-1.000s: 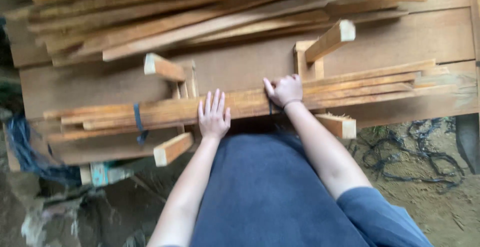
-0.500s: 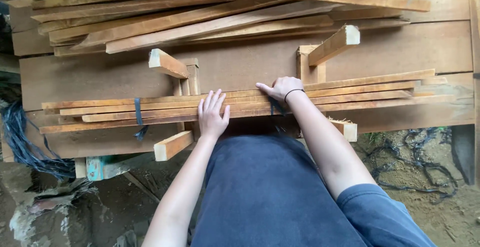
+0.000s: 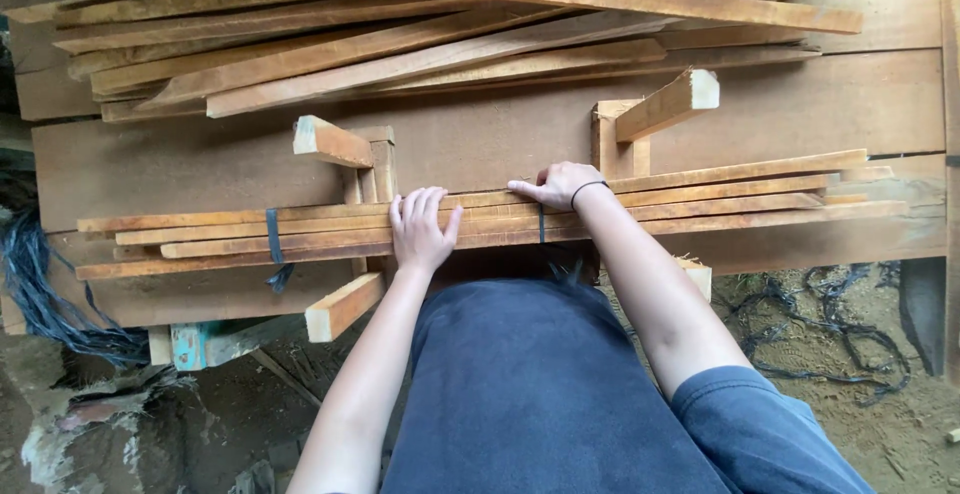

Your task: Bundling several thin wood strips together using plastic ties.

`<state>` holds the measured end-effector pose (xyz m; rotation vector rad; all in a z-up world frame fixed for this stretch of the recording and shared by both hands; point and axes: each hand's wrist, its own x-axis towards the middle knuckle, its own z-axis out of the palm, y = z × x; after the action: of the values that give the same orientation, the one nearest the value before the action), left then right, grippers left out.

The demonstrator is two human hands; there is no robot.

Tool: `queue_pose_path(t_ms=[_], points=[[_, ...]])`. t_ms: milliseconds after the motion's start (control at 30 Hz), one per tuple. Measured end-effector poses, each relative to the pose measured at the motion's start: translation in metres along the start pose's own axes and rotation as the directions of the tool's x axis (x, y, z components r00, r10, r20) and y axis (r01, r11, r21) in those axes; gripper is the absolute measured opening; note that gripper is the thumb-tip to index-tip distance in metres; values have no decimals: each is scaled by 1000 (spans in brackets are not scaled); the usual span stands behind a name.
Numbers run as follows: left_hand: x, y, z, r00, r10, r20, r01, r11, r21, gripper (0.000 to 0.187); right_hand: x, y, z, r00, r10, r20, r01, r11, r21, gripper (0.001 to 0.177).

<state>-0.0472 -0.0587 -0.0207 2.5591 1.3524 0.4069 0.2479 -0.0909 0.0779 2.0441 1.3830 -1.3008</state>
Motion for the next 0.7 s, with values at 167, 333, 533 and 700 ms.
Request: queue_pose_path(t_ms=[167,333,533,700], points=[[-38,17,-18,977,108,-186,-167,927,-337,16,-1,3,3,999,-20,-32,19,999,-28,90],[-72,33,-53,980,-193,38,169,729,-663,57,2,4,2,999,-13,-31,12,1000,-21,92],[-37,40,-60,343,-289,894,788,-429,-442,113,-4,-2,-3,998,11,-62,-12,1000,-10,89],[-34,26,4,211,-496,842,369,-758,-538,91,12,3,-2,995,43,91,-44,999,15,101]])
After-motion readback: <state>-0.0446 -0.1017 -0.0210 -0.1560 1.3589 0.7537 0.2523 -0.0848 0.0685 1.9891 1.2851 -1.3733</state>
